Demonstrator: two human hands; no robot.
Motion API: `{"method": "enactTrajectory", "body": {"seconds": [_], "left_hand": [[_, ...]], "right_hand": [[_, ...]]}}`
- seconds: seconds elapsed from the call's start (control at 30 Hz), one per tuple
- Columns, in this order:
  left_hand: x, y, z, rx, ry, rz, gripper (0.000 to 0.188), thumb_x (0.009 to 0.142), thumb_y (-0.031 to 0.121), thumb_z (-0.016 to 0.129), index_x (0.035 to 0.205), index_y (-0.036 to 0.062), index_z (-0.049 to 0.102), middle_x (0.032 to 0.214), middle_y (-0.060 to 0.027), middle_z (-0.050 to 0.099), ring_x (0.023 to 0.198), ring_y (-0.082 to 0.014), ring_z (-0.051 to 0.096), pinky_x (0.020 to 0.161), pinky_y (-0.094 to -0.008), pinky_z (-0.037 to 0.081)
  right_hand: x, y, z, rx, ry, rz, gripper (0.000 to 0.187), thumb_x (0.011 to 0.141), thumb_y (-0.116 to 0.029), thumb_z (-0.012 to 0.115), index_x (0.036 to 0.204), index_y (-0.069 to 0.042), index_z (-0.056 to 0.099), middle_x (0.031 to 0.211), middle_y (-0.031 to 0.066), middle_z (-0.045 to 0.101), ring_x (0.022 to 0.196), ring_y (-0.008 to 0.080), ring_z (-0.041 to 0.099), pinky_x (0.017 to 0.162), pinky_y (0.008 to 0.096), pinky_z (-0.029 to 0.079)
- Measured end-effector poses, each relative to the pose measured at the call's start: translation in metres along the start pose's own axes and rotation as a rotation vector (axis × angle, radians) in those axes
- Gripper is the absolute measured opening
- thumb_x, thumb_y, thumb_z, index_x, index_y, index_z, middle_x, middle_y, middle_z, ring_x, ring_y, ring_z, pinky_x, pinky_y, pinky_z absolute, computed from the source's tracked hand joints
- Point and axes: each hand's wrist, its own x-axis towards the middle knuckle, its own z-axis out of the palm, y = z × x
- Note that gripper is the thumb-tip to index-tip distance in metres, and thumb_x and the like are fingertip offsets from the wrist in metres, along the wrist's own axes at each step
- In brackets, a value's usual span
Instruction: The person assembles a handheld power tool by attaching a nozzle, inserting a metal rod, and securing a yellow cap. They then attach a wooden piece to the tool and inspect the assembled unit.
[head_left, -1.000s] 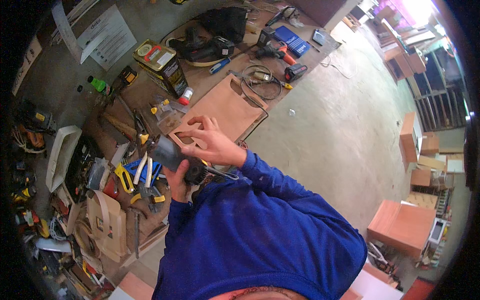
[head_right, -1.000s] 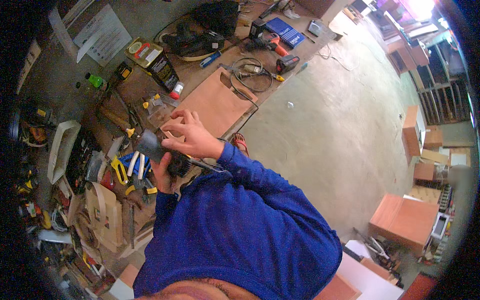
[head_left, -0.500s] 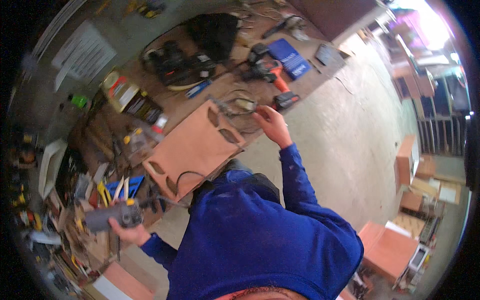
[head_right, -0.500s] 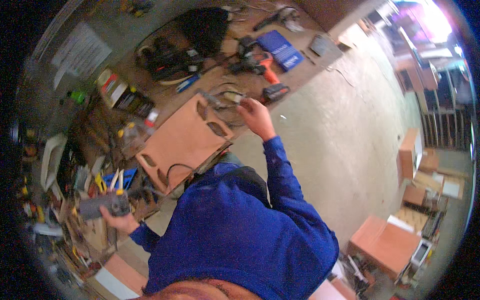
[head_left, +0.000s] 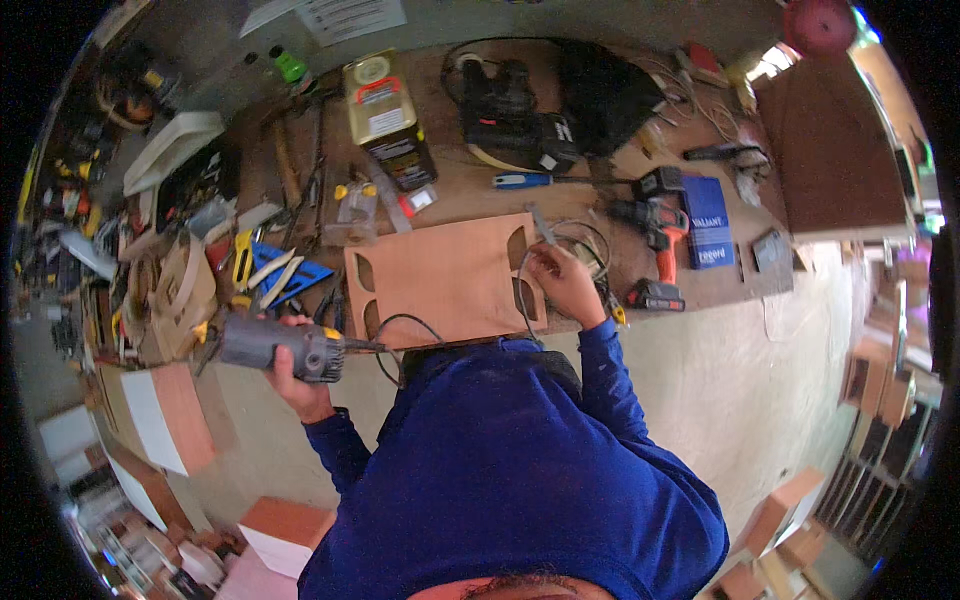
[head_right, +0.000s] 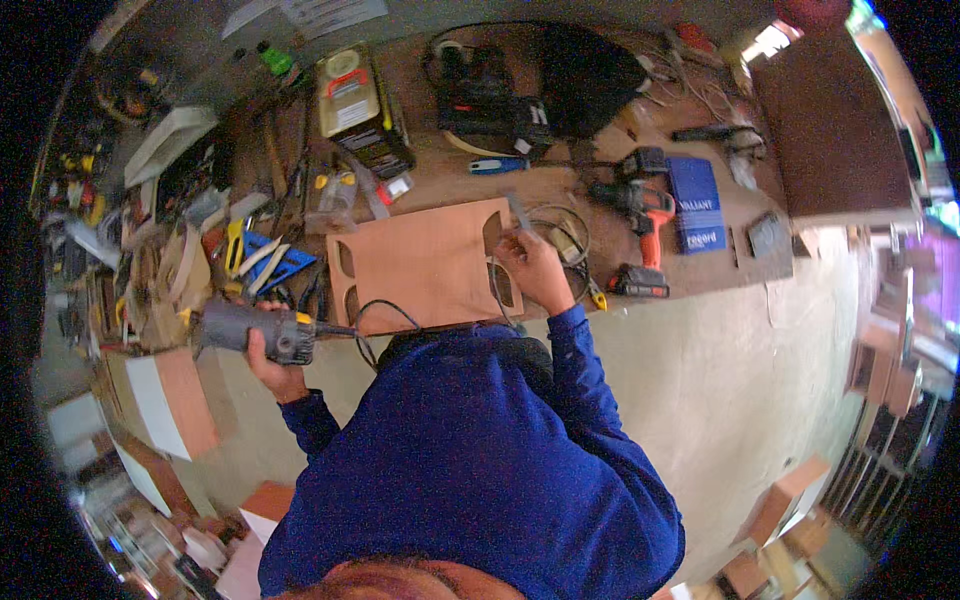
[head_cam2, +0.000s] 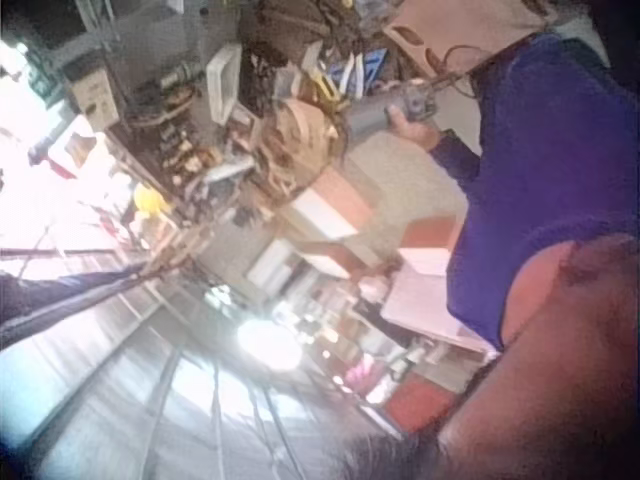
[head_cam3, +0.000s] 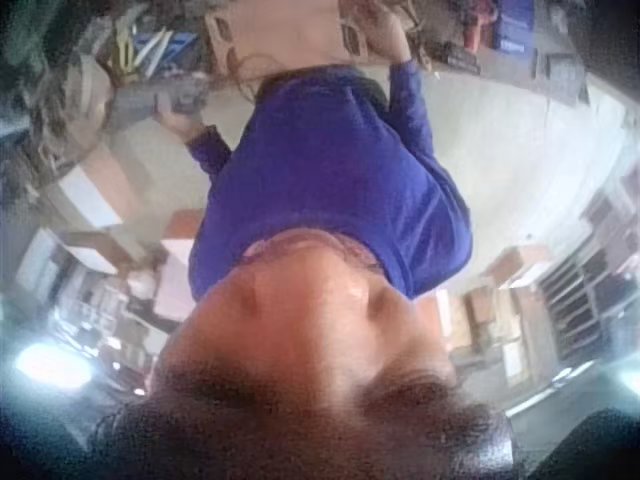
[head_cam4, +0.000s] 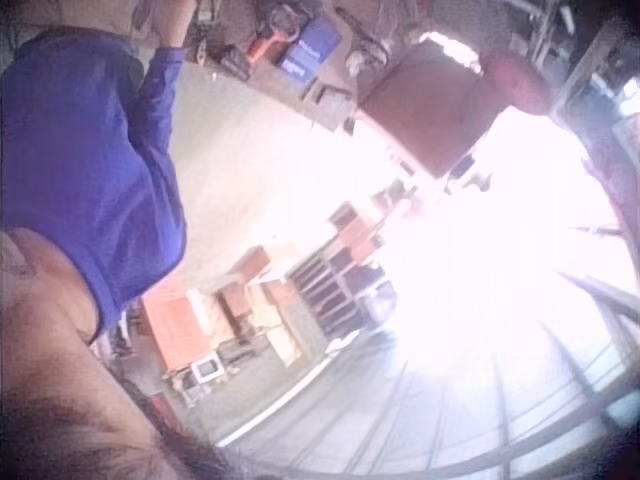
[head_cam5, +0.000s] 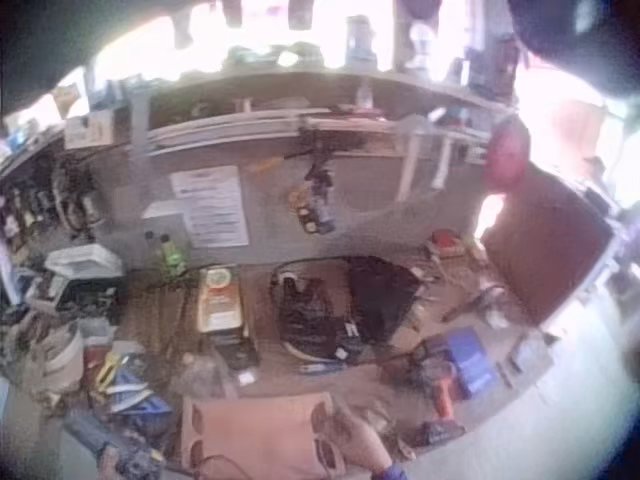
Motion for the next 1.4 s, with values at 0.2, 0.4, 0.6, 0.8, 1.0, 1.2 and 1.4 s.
{"method": "enactTrajectory", "body": {"seconds": [0.2,0.4,0.6,0.8,1.0,1.2,1.4], "left_hand": [[-0.03,-0.005,0.008,0.059,0.051,-0.048,0.069,0.084,0.018,0.074,0.144,0.0011,0.043,0.117,-0.0188,0.062,0.108,-0.0298,0.062,0.096,-0.0434,0.052],[-0.049,-0.004,0.004,0.122,0.184,-0.096,0.055,0.084,0.016,0.075,0.131,-0.0023,0.051,0.113,-0.0178,0.065,0.106,-0.0303,0.065,0.091,-0.0423,0.054],[-0.052,-0.005,0.003,0.058,0.237,-0.122,0.053,0.082,0.015,0.078,0.127,-0.0021,0.055,0.11,-0.0169,0.068,0.101,-0.0286,0.068,0.088,-0.0421,0.057],[-0.032,-0.003,-0.011,0.104,0.099,-0.206,0.051,0.081,0.015,0.078,0.126,0.0003,0.057,0.109,-0.0153,0.071,0.097,-0.0263,0.07,0.088,-0.041,0.057],[0.002,0.006,-0.026,0.198,-0.052,-0.212,0.063,0.078,0.012,0.087,0.13,0.003,0.054,0.109,-0.009,0.071,0.096,-0.0194,0.069,0.087,-0.0357,0.056],[0.033,0.018,-0.037,0.265,-0.152,-0.222,0.071,0.077,0.016,0.088,0.137,0.0035,0.051,0.111,-0.0069,0.067,0.098,-0.0169,0.066,0.089,-0.0337,0.053],[0.057,0.029,-0.035,0.391,-0.266,-0.135,0.071,0.077,0.02,0.089,0.135,0.0033,0.051,0.11,-0.0074,0.068,0.097,-0.0178,0.066,0.09,-0.0353,0.053]], "right_hand": [[0.03,0.015,-0.024,-0.103,0.246,-0.032,0.029,0.096,-0.016,0.07,0.118,0.003,0.07,0.101,0.0147,0.075,0.095,0.019,0.071,0.085,0.0329,0.055],[0.061,0.006,-0.065,-0.042,0.269,0.014,0.03,0.098,-0.017,0.069,0.122,0.002,0.069,0.111,0.0145,0.075,0.1,0.0186,0.07,0.089,0.0328,0.054],[0.066,-0.028,0.012,-0.094,0.026,-0.163,0.028,0.101,-0.019,0.065,0.123,-0.001,0.069,0.104,0.0122,0.075,0.094,0.0188,0.07,0.082,0.0322,0.055],[0.119,-0.062,0.174,0.269,-0.287,0.039,0.069,0.097,-0.034,0.071,0.147,0.004,0.042,0.109,0.0145,0.071,0.097,0.0235,0.067,0.083,0.0357,0.055],[0.152,-0.115,0.269,-0.199,0.02,0.017,0.13,0.073,-0.062,0.086,0.157,0.007,0.015,0.143,0.039,0.041,0.132,0.0532,0.048,0.107,0.0506,0.045],[0.135,-0.136,0.296,-0.218,0.313,-0.055,0.123,0.069,-0.055,0.09,0.154,0.005,0.024,0.145,0.0343,0.042,0.132,0.0523,0.048,0.106,0.0522,0.047],[0.117,-0.13,0.273,0.063,0.286,-0.174,0.083,0.075,-0.037,0.088,0.132,0.001,0.041,0.135,0.0219,0.054,0.126,0.0393,0.055,0.105,0.046,0.048]]}}
